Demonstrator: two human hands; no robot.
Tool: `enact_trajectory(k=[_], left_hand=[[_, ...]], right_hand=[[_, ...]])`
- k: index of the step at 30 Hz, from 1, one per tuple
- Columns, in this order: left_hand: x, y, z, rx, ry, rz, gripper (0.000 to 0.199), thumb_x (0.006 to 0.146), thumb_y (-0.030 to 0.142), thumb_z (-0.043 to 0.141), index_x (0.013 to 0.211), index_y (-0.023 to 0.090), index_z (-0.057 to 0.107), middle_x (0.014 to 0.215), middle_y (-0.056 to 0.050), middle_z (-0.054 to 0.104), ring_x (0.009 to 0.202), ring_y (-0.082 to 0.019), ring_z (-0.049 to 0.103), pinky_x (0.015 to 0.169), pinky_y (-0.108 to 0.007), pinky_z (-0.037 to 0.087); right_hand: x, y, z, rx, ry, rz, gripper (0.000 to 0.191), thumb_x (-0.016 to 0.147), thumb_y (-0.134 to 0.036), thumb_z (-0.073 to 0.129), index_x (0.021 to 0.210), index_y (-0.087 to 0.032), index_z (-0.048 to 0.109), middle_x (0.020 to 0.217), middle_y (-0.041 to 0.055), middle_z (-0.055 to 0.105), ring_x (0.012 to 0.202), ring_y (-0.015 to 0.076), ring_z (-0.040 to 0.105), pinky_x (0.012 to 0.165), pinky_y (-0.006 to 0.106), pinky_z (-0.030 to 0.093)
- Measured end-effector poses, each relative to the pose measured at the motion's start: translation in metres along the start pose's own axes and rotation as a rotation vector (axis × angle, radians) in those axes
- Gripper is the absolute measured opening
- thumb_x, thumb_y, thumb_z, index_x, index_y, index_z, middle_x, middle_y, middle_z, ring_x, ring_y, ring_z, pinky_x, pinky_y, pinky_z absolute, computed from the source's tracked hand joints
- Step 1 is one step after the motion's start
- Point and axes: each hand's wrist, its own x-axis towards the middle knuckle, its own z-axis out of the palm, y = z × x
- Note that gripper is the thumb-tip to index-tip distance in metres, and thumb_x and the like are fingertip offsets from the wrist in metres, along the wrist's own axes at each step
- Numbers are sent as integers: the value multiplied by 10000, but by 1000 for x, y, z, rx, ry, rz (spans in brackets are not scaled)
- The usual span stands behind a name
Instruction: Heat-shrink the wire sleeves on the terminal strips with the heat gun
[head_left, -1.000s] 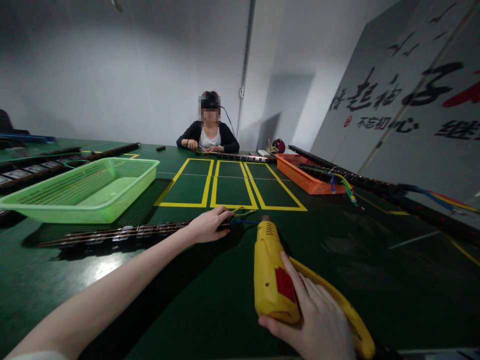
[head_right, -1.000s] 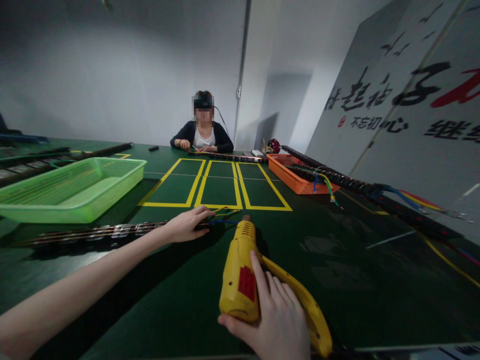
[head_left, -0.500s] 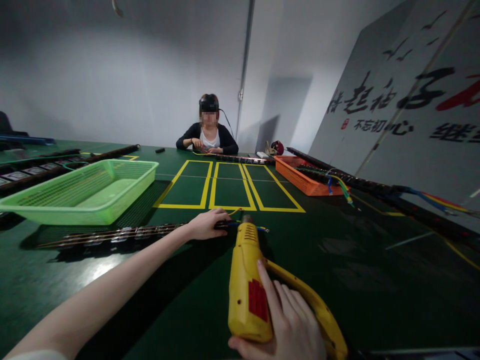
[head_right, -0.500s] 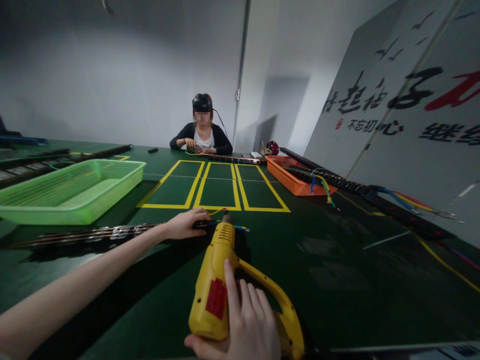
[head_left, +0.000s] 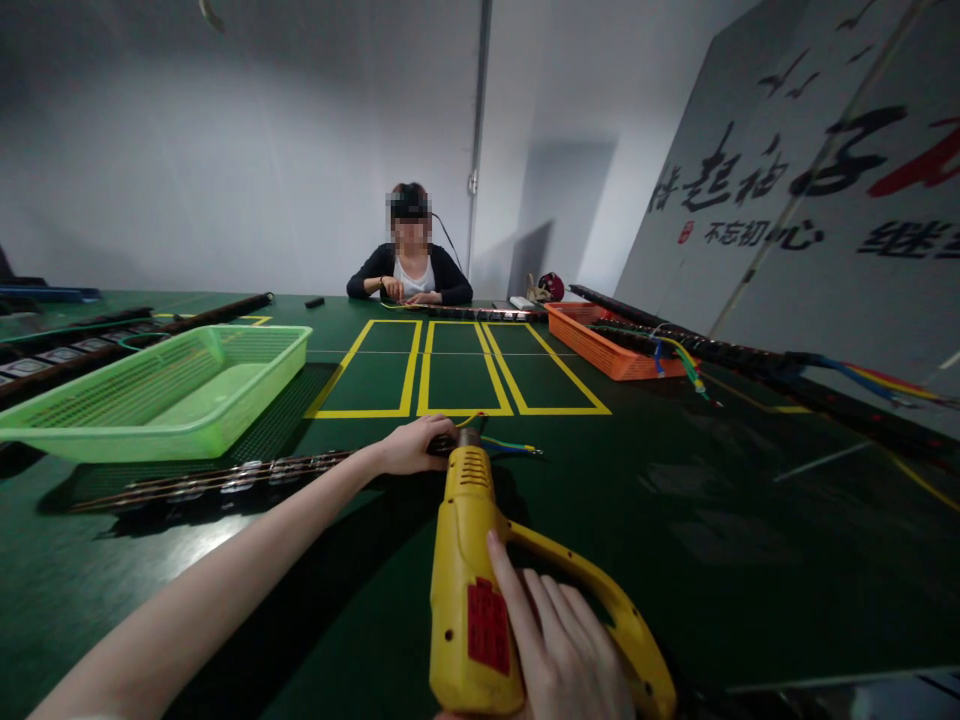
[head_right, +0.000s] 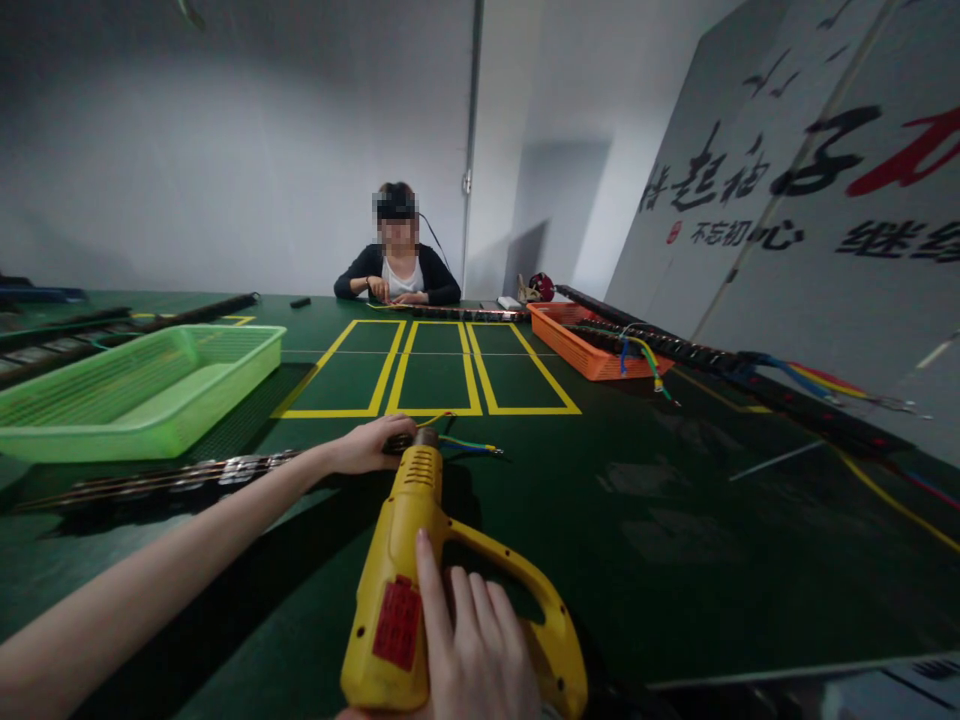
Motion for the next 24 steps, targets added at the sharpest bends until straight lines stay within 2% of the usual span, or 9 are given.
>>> enact_trajectory(k=[6, 10, 12, 17, 24], left_hand=[[-1, -3, -1, -43, -6, 21, 369, 743, 355, 613, 1054, 174, 534, 1052, -64, 525, 949, -180, 514, 840, -293, 427], [-2, -2, -3, -92, -25, 11, 343, 792, 388, 558, 1060, 175, 531, 1073, -66, 524, 965, -175, 519, 860, -299, 428], [-2, -1, -4, -139, -43, -5, 316, 839, 395, 494, 1064, 176, 537, 1089, -64, 527, 987, -166, 519, 891, -296, 417], [-1, -3, -3, -182, -60, -28, 296, 873, 389, 441, 1054, 185, 558, 1109, -51, 541, 1007, -156, 519, 923, -290, 400], [0, -1, -2, -114, -41, -100, 308, 849, 433, 459, 1027, 209, 574, 1085, -27, 568, 969, -168, 539, 860, -290, 420]], right_hand=[[5, 3, -8, 29, 92, 0, 1185, 616, -867, 307, 1430, -33, 87, 893, 72, 645, 769, 188, 612, 727, 310, 435], [-1, 13, -8, 99, 29, 57, 1113, 592, -854, 386, 1399, -99, 253, 954, 69, 625, 783, 190, 583, 725, 313, 425], [-6, 20, -4, 113, 9, 111, 1068, 597, -828, 427, 1389, -124, 288, 997, 71, 617, 823, 200, 571, 752, 323, 416], [-12, 35, 2, 113, 4, 251, 1022, 620, -802, 451, 1397, -162, 273, 1076, 81, 589, 896, 213, 546, 807, 344, 375], [-14, 43, -1, 105, -3, 263, 1004, 654, -789, 441, 1407, -155, 245, 1039, 74, 597, 898, 205, 540, 811, 335, 366]])
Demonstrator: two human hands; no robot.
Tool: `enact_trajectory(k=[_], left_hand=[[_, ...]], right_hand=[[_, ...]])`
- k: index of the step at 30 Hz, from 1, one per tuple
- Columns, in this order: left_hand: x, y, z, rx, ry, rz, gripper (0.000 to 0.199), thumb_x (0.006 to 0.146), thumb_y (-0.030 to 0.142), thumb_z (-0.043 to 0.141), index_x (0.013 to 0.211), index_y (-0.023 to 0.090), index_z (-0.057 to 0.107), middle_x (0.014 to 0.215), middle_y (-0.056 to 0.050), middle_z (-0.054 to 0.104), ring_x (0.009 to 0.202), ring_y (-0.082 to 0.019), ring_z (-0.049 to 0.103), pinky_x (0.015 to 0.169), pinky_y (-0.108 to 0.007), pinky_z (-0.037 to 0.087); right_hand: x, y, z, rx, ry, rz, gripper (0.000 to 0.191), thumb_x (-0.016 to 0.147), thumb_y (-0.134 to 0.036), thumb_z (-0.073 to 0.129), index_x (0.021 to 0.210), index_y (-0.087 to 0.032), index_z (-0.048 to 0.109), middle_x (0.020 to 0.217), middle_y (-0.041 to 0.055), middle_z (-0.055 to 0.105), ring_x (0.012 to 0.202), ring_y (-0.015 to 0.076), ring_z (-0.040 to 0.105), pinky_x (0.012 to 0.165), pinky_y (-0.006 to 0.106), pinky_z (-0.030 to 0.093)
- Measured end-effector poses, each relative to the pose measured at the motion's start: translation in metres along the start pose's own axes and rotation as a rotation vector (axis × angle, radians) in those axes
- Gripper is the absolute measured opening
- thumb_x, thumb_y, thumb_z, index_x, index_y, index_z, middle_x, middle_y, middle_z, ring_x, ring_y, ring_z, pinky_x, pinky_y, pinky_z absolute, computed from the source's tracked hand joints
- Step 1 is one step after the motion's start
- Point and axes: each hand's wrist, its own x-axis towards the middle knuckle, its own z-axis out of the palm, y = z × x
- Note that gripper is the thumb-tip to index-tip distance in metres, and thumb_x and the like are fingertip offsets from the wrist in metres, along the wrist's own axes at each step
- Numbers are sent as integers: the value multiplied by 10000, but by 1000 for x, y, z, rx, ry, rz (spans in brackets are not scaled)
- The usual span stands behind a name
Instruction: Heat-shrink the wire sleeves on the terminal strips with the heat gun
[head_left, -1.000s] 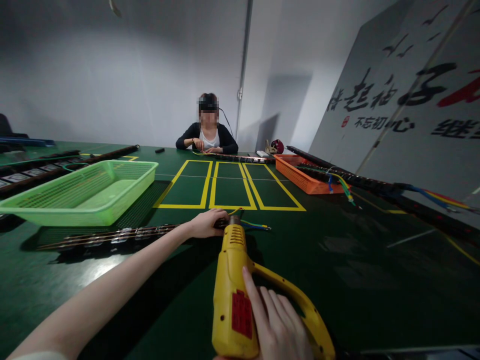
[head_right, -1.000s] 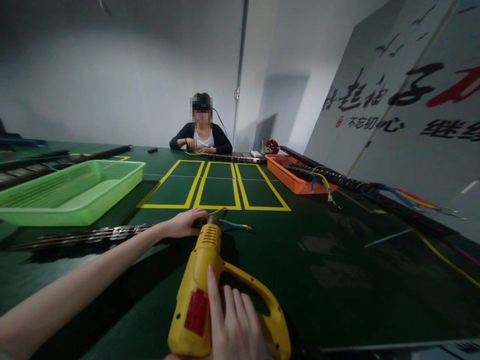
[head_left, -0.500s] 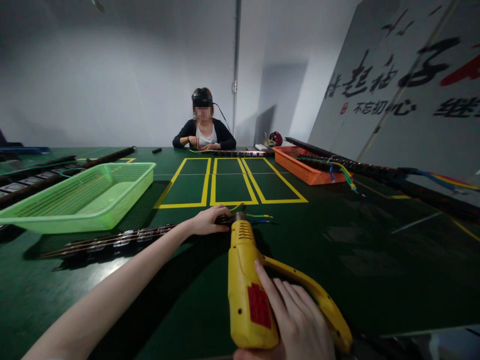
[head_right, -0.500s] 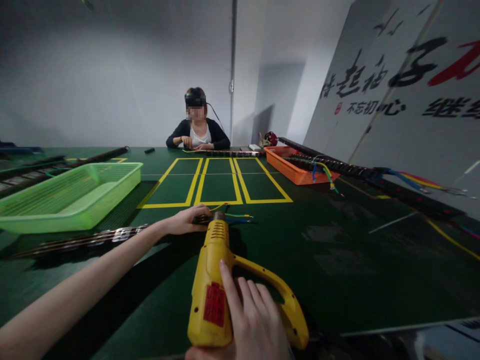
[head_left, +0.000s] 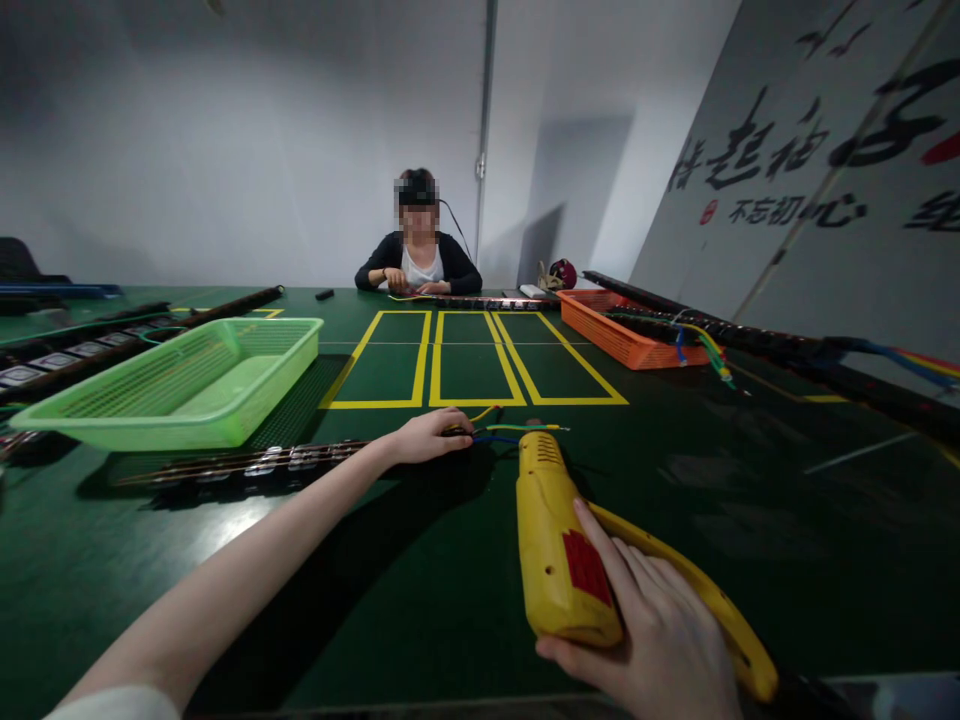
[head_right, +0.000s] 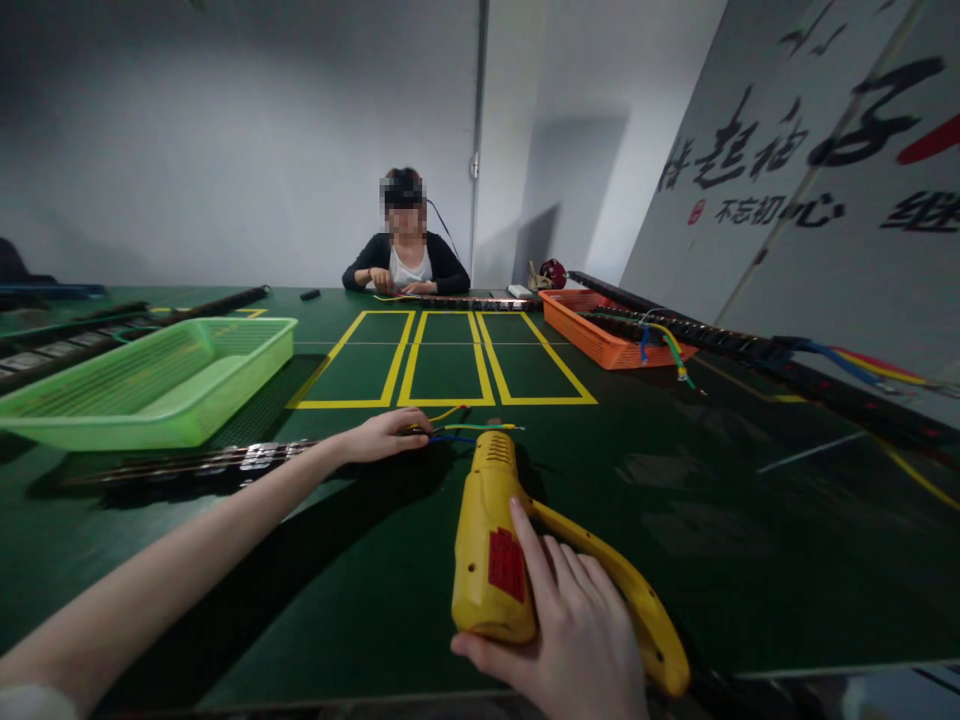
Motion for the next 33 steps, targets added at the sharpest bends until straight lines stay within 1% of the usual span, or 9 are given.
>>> enact_trajectory(k=[5, 8, 12, 16, 19, 22, 25, 29, 33], left_hand=[[5, 20, 3, 115, 64, -167, 354, 846, 490, 407, 914, 204, 603, 973, -24, 607, 876, -184, 565, 730, -278, 440], [8, 32, 10, 226, 110, -239, 329, 862, 449, 375, 883, 211, 603, 919, -24, 615, 843, -189, 572, 699, -280, 445], [6, 45, 30, 403, 283, -280, 291, 884, 360, 344, 904, 203, 589, 974, -43, 605, 927, -214, 546, 753, -313, 440], [2, 51, 51, 477, 479, -356, 301, 904, 358, 327, 888, 192, 577, 970, -45, 611, 935, -204, 530, 807, -331, 400], [1, 51, 60, 528, 572, -372, 288, 908, 350, 331, 882, 188, 568, 957, -46, 610, 941, -201, 521, 814, -337, 374], [0, 48, 61, 549, 592, -334, 276, 906, 348, 341, 877, 189, 565, 958, -37, 609, 938, -199, 521, 793, -335, 369], [0, 44, 60, 557, 594, -288, 277, 908, 346, 339, 878, 189, 565, 962, -29, 606, 932, -196, 525, 775, -333, 370], [0, 43, 60, 564, 596, -291, 285, 910, 346, 335, 883, 187, 570, 980, -37, 589, 943, -195, 524, 773, -331, 371], [1, 44, 61, 578, 591, -321, 305, 916, 342, 317, 905, 172, 570, 1001, -54, 572, 953, -200, 520, 785, -337, 374]], right_hand=[[0, 1, 0, -45, 26, -26, 981, 675, -795, 403, 1403, -152, 264, 1041, 69, 606, 872, 201, 549, 787, 331, 387], [2, 2, 1, -59, 61, -52, 937, 704, -785, 369, 1396, -159, 284, 1074, 72, 603, 872, 205, 559, 765, 329, 401], [3, 1, 0, -73, 52, -48, 918, 712, -784, 356, 1388, -166, 301, 1065, 76, 610, 895, 214, 571, 780, 340, 416], [2, -1, -2, -60, 19, -38, 920, 708, -776, 382, 1391, -167, 288, 1085, 85, 607, 919, 220, 579, 790, 348, 428], [3, 0, -6, -59, -15, -41, 979, 672, -801, 396, 1406, -171, 249, 1097, 90, 601, 939, 228, 579, 786, 356, 442], [4, 2, -7, -86, -32, -86, 1050, 627, -820, 427, 1418, -165, 208, 1094, 95, 604, 890, 230, 594, 725, 351, 464], [4, 4, -4, -127, -5, -117, 1064, 629, -812, 438, 1423, -149, 187, 1068, 97, 616, 856, 227, 604, 692, 343, 472], [-1, -4, -3, -150, 35, -105, 1067, 630, -819, 425, 1420, -141, 192, 1044, 97, 618, 856, 220, 599, 706, 340, 465], [-10, -18, -5, -118, 37, -52, 1040, 641, -818, 412, 1415, -151, 215, 1055, 88, 605, 915, 216, 574, 783, 344, 436]])
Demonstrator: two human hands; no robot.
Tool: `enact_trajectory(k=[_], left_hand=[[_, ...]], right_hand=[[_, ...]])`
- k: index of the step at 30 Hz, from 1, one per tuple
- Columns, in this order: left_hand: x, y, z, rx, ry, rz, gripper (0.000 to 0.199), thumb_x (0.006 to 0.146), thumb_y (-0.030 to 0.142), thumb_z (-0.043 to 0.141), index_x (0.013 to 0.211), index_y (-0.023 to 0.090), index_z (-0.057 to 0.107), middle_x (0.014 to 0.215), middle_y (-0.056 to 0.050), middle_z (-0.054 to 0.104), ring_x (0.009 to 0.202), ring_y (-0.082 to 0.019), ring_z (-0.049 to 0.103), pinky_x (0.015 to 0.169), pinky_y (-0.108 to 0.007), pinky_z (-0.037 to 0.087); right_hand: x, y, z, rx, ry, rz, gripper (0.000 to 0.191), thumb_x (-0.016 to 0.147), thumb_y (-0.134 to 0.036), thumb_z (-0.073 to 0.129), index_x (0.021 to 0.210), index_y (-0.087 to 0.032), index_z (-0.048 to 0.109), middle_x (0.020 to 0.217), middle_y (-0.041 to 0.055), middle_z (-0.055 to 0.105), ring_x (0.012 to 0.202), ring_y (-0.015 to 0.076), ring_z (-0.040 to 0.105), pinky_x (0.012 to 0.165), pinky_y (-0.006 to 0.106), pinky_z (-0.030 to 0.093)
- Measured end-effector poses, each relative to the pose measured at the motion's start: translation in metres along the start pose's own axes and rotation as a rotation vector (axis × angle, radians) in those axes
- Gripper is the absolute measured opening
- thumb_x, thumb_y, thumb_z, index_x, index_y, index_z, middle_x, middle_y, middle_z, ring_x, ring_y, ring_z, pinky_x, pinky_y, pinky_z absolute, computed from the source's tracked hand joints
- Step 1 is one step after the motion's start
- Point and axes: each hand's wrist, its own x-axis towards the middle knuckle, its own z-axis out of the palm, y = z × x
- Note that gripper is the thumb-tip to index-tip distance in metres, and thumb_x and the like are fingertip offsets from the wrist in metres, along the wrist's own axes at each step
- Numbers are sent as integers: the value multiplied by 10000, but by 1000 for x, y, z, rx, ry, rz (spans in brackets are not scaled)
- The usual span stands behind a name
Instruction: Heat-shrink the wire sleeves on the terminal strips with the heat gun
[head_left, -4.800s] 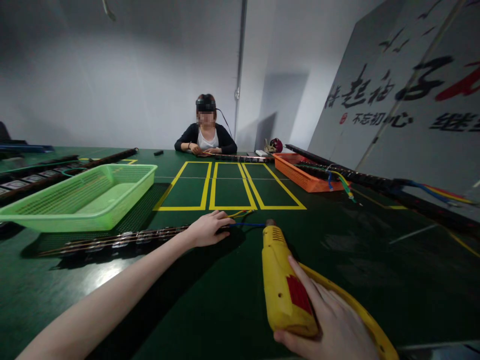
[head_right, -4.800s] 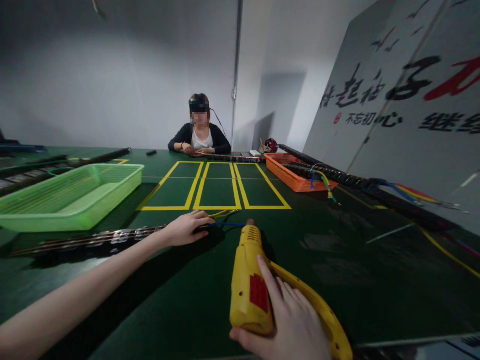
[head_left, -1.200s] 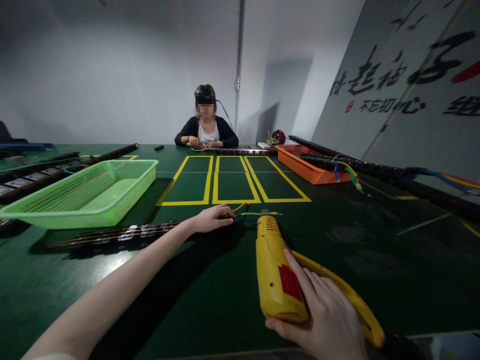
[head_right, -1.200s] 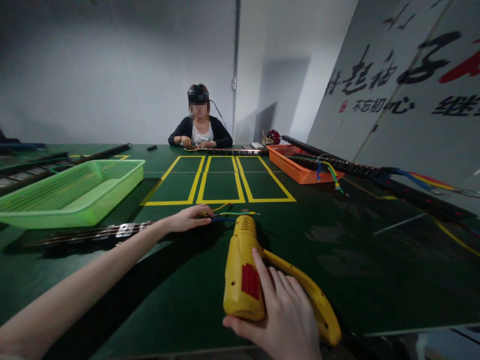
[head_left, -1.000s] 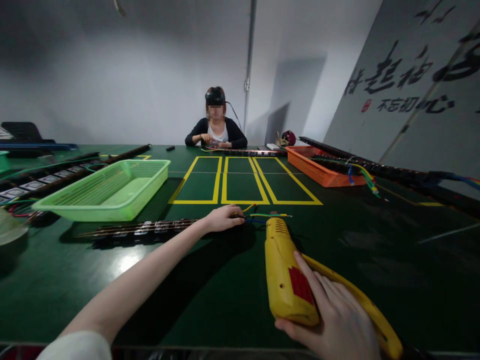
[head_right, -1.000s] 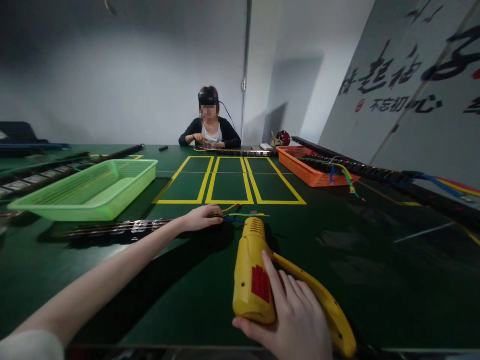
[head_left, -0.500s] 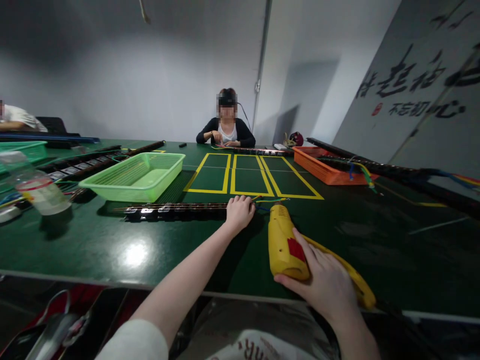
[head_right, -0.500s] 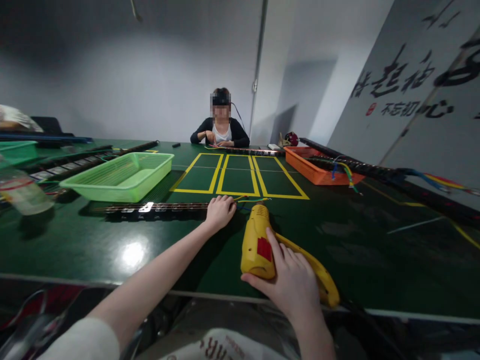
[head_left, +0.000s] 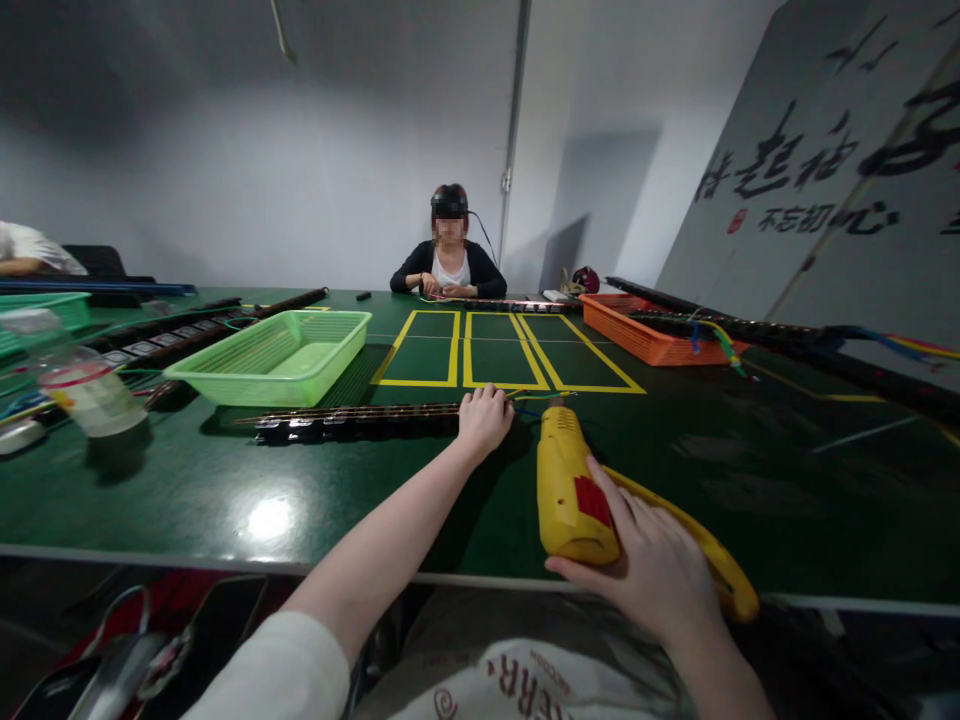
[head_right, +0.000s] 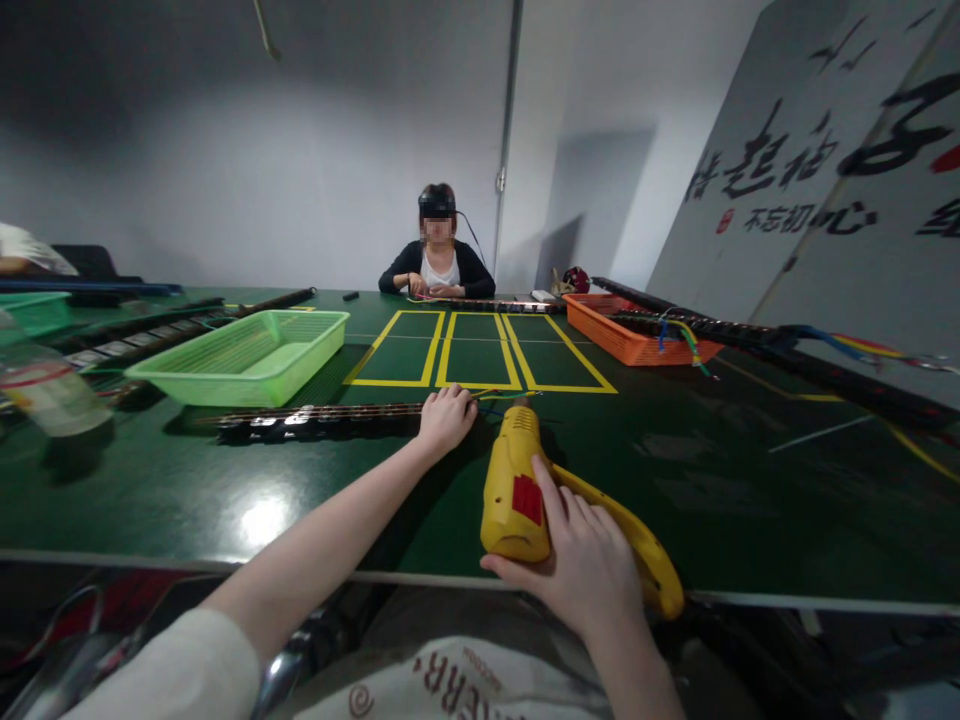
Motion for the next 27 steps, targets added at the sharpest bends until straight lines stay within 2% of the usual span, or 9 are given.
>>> enact_trajectory(k=[4, 10, 15, 20, 27], left_hand=[[0, -1, 0, 34, -31, 36, 315, 924, 323, 292, 952, 160, 559, 1023, -70, 567, 973, -213, 510, 794, -346, 374], [0, -3, -1, 36, -54, 46, 308, 933, 317, 274, 938, 158, 538, 1027, -78, 562, 988, -220, 495, 798, -346, 371], [1, -4, -2, 37, -72, 70, 313, 939, 315, 263, 937, 156, 532, 1027, -73, 566, 977, -210, 500, 791, -332, 369], [1, -4, 1, 45, -44, 64, 305, 940, 310, 266, 942, 163, 533, 1010, -68, 567, 979, -198, 504, 794, -320, 364], [1, -4, 1, -4, -52, 49, 318, 946, 325, 256, 950, 167, 532, 1002, -71, 561, 983, -187, 506, 788, -311, 363]], right_hand=[[-2, -12, -2, 22, 12, -6, 1039, 631, -816, 427, 1398, -137, 253, 990, 83, 606, 858, 212, 565, 771, 341, 419], [4, -27, 1, 95, 28, -129, 1085, 615, -819, 441, 1389, -84, 249, 922, 86, 597, 829, 198, 561, 737, 317, 400], [6, -32, -1, 121, 38, -120, 1112, 579, -838, 450, 1380, -87, 274, 881, 61, 591, 778, 179, 553, 716, 314, 388], [9, -20, 0, 130, -3, -118, 1096, 591, -831, 450, 1390, -104, 263, 935, 66, 607, 801, 184, 563, 718, 321, 397], [5, 14, 3, 29, -16, -85, 1046, 630, -808, 441, 1395, -116, 263, 1051, 105, 610, 867, 203, 583, 737, 332, 423]])
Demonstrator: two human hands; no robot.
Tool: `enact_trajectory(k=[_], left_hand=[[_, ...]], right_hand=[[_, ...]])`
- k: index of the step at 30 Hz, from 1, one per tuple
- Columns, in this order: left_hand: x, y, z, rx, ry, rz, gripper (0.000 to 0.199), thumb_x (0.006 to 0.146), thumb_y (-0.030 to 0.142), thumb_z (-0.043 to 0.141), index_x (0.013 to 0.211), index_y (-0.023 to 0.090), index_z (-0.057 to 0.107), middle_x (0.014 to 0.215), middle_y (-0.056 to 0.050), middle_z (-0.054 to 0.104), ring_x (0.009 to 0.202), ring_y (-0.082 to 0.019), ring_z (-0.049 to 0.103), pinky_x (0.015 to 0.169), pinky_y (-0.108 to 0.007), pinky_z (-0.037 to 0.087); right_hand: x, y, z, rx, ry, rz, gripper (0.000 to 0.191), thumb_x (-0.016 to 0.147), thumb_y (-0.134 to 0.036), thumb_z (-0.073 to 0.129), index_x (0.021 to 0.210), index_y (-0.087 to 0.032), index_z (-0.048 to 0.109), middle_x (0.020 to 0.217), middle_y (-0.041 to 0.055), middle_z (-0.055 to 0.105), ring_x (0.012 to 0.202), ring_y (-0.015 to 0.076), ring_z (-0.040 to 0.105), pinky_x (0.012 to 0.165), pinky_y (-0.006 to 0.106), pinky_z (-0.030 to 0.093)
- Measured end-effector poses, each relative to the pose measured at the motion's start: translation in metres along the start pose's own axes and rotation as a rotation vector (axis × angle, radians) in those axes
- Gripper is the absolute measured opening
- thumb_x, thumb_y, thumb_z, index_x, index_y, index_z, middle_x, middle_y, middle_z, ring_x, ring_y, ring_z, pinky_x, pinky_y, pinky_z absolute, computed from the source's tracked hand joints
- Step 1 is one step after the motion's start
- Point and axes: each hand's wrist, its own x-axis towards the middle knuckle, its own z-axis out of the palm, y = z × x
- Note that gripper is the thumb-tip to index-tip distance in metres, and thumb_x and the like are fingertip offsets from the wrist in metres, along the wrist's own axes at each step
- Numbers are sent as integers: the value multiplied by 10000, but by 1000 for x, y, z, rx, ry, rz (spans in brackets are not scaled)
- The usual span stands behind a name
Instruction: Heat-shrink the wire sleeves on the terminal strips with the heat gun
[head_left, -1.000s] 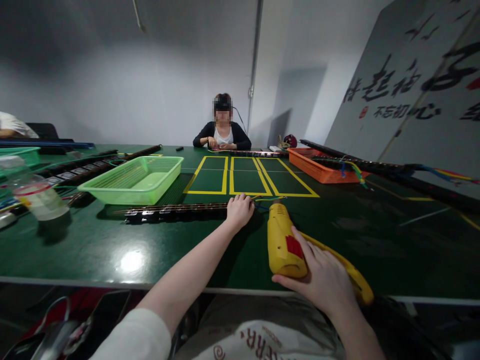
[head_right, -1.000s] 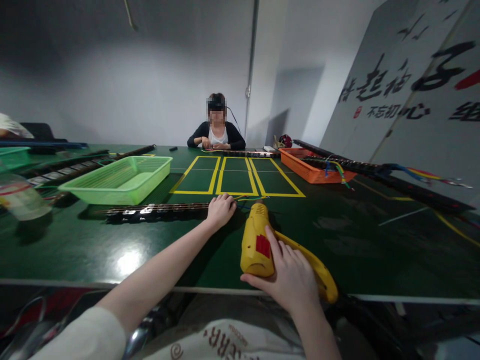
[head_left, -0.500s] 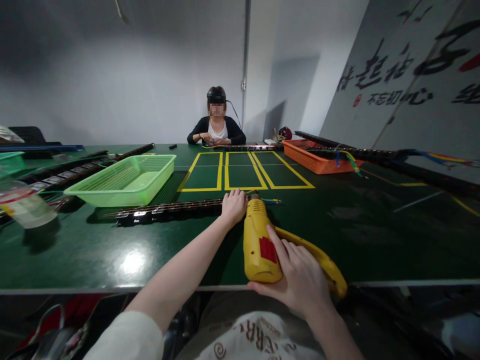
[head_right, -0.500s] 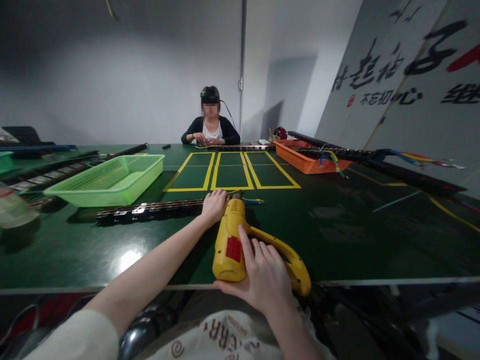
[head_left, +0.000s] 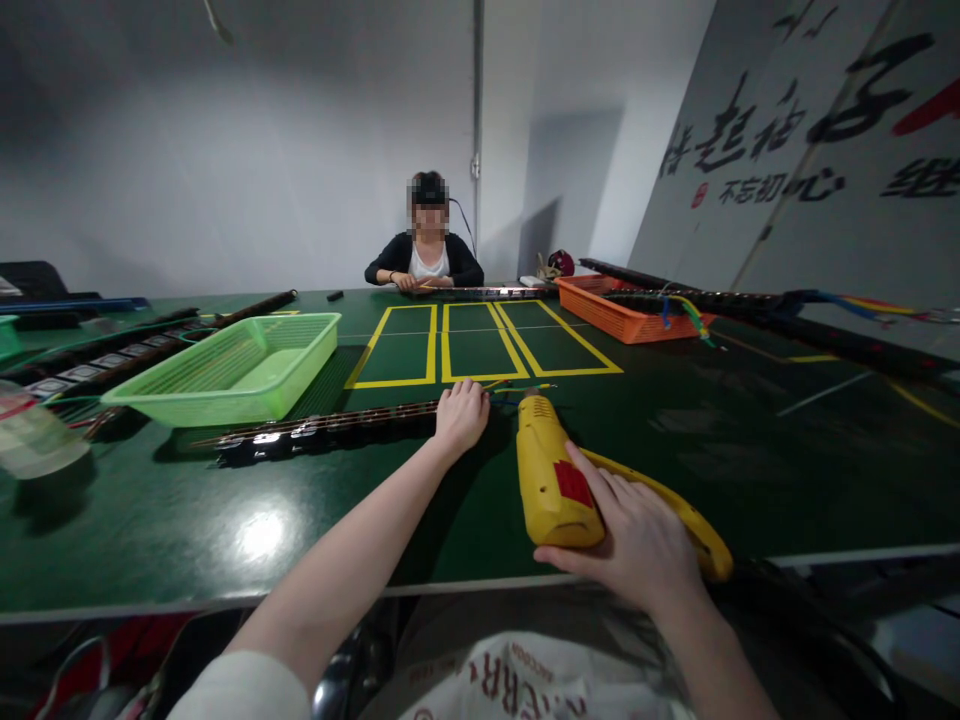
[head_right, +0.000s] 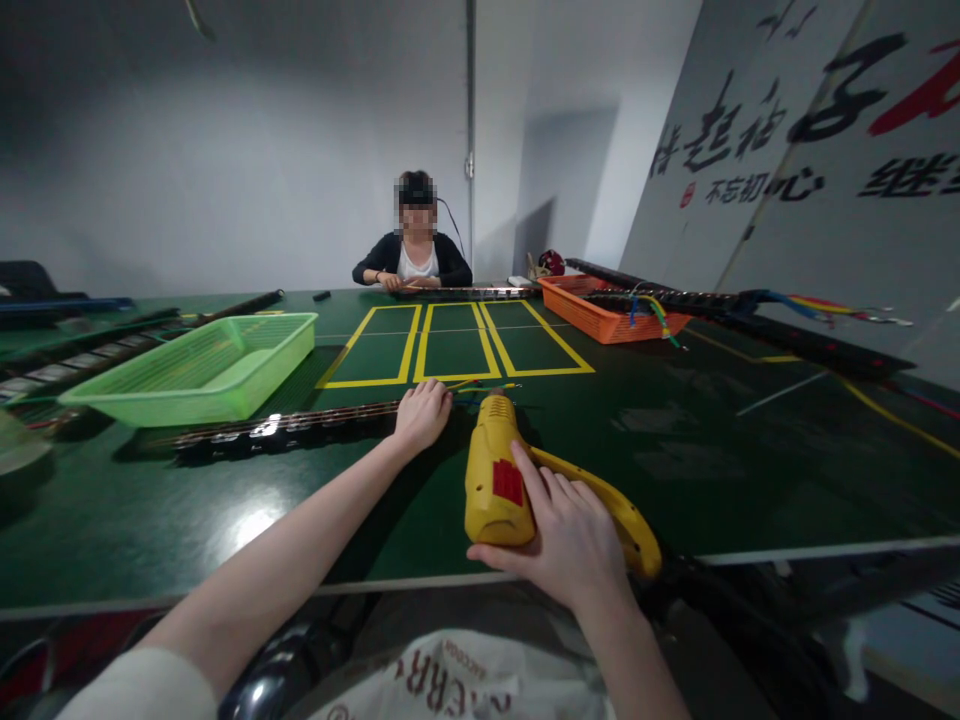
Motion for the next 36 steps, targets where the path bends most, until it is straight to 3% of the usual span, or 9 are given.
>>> enact_trajectory(k=[11, 25, 36], left_hand=[[1, -1, 3, -34, 19, 6, 315, 942, 324, 268, 942, 161, 538, 986, -62, 567, 942, -177, 509, 772, -297, 367], [2, 2, -3, -33, -33, 6, 203, 880, 288, 359, 905, 171, 522, 981, -62, 567, 971, -191, 500, 812, -316, 360], [2, 2, 0, -26, -9, -9, 230, 907, 277, 318, 888, 180, 526, 960, -41, 578, 939, -174, 521, 786, -312, 373]], right_hand=[[-10, 13, -2, -77, 46, 79, 1034, 626, -813, 444, 1384, -129, 286, 1022, 87, 618, 862, 205, 587, 729, 323, 433], [2, -32, 4, 21, 102, 39, 1071, 631, -827, 406, 1387, -79, 281, 921, 108, 609, 816, 216, 555, 757, 341, 383], [4, -33, 3, 112, 36, -17, 1099, 598, -833, 436, 1386, -88, 264, 983, 98, 598, 833, 203, 548, 754, 336, 384]])
